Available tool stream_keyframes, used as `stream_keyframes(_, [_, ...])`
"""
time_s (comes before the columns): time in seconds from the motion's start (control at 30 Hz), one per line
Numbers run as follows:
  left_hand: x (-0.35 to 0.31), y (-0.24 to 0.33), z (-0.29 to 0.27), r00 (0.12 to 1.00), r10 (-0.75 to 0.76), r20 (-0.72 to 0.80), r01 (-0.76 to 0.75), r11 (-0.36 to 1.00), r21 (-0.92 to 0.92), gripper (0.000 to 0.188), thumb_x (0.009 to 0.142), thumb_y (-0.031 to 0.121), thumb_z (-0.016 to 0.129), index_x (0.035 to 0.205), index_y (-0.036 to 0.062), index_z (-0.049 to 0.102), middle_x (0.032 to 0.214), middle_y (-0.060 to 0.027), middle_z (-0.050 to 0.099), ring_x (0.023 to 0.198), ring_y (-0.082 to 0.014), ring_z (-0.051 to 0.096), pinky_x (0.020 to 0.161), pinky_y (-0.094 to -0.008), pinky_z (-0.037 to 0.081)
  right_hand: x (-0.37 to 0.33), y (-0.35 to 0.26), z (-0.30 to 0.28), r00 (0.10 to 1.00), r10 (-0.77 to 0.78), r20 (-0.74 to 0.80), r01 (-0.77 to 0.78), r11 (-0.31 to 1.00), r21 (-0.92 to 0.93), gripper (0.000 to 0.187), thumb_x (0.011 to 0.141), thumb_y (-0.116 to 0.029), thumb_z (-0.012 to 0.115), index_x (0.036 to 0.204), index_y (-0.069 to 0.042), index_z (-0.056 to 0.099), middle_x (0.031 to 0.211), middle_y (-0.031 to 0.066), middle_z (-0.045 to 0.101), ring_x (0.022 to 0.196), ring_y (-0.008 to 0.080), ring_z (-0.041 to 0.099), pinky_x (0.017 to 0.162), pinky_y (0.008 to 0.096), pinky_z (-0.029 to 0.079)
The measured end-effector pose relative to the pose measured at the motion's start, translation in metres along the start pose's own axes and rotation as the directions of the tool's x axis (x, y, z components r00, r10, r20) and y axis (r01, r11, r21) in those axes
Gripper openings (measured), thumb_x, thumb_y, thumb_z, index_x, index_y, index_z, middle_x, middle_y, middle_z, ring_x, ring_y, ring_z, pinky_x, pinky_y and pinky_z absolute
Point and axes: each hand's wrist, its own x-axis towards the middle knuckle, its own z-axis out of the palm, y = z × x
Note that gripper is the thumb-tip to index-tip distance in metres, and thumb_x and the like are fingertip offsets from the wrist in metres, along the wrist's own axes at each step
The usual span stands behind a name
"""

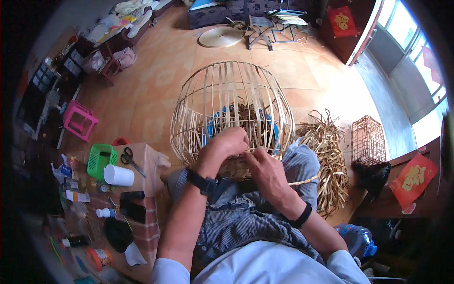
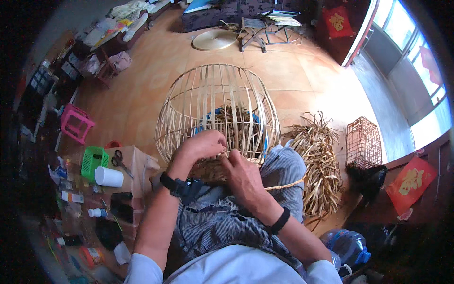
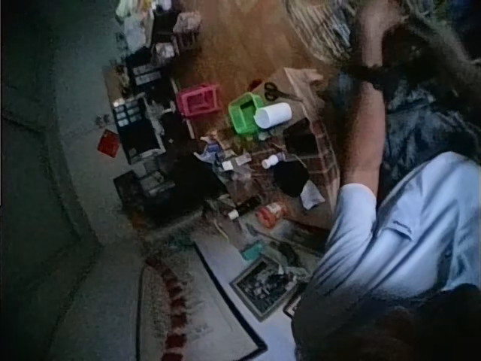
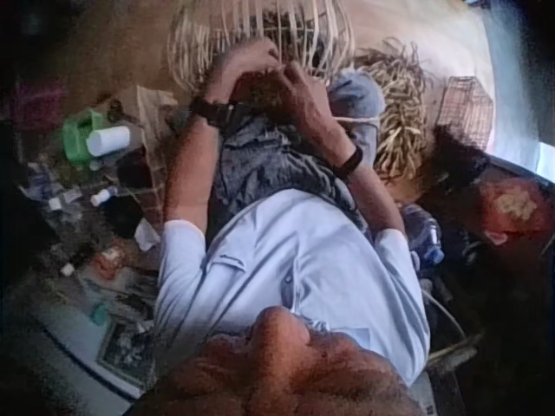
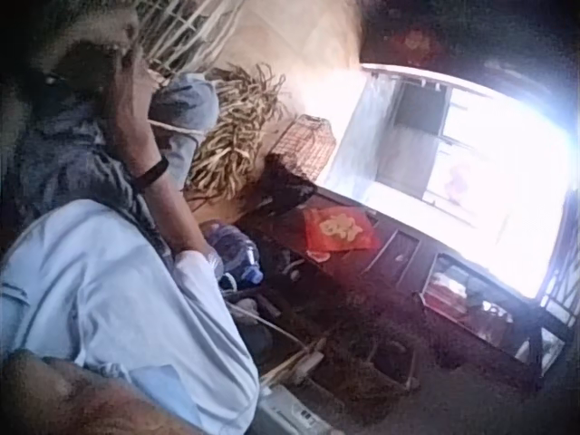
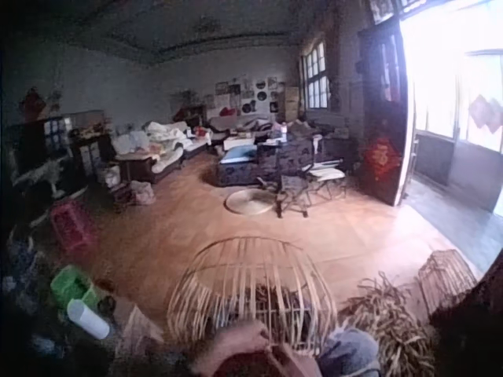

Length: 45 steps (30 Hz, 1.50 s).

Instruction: Weaving a bamboo basket by hand.

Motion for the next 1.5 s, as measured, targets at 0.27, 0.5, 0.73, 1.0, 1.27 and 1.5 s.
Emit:
stream_keyframes(0.27, [-0.012,0.021,-0.003,0.985,-0.139,-0.098,0.130,0.987,-0.096,0.018,0.083,0.007,0.074,0.099,0.0028,0.080,0.092,-0.0174,0.080,0.085,-0.0304,0.078,0.079,-0.0417,0.061,-0.012,-0.032,-0.030,0.988,0.120,0.100,-0.119,0.993,-0.021,0.033,0.094,-0.006,0.062,0.126,0.000,0.059,0.097,0.0176,0.062,0.087,0.0378,0.073,0.069,0.0494,0.060])
stream_keyframes(0.5, [-0.012,0.013,0.014,0.966,-0.034,-0.256,0.029,0.999,-0.024,0.022,0.088,0.005,0.064,0.103,0.0013,0.079,0.087,-0.0208,0.077,0.085,-0.0350,0.078,0.080,-0.0440,0.060,-0.030,-0.034,-0.018,0.989,0.125,0.082,-0.130,0.989,0.069,0.027,0.096,-0.005,0.060,0.122,0.003,0.057,0.103,0.0215,0.058,0.093,0.0372,0.070,0.073,0.0488,0.060])
stream_keyframes(0.73, [-0.012,-0.006,-0.009,0.999,0.047,-0.013,-0.048,0.986,-0.160,0.024,0.088,0.011,0.070,0.106,-0.0016,0.080,0.092,-0.0162,0.081,0.085,-0.0218,0.076,0.081,-0.0372,0.060,-0.032,-0.040,-0.007,0.994,-0.113,0.005,0.110,0.977,0.181,0.036,0.092,-0.004,0.063,0.127,0.002,0.058,0.107,0.0175,0.056,0.089,0.0352,0.069,0.073,0.0457,0.060])
stream_keyframes(1.0, [-0.009,-0.006,-0.010,0.998,0.018,-0.062,-0.023,0.997,-0.069,0.022,0.084,0.012,0.076,0.100,-0.0014,0.081,0.086,-0.0150,0.080,0.079,-0.0227,0.076,0.077,-0.0393,0.060,-0.032,-0.023,-0.017,0.999,0.030,0.021,-0.034,0.977,0.211,0.035,0.090,-0.005,0.066,0.124,0.001,0.058,0.104,0.0166,0.059,0.081,0.0350,0.071,0.062,0.0470,0.060])
stream_keyframes(1.27, [-0.009,0.014,0.020,0.900,-0.075,-0.430,0.123,0.989,0.085,0.020,0.080,0.009,0.072,0.096,0.0028,0.082,0.089,-0.0241,0.077,0.089,-0.0394,0.077,0.084,-0.0445,0.061,-0.022,-0.017,-0.014,0.997,0.014,-0.071,0.002,0.974,0.228,0.023,0.091,-0.007,0.064,0.112,-0.002,0.057,0.094,0.0152,0.056,0.081,0.0355,0.069,0.065,0.0474,0.058])
stream_keyframes(1.5, [-0.016,0.029,-0.018,0.993,-0.107,-0.047,0.110,0.992,0.068,0.025,0.083,0.009,0.069,0.103,0.0038,0.083,0.098,-0.0234,0.079,0.092,-0.0357,0.079,0.087,-0.0435,0.061,-0.009,-0.009,0.017,0.992,-0.031,-0.122,0.049,0.988,0.147,0.022,0.089,-0.009,0.065,0.107,-0.001,0.057,0.096,0.0162,0.057,0.087,0.0353,0.068,0.069,0.0471,0.058])
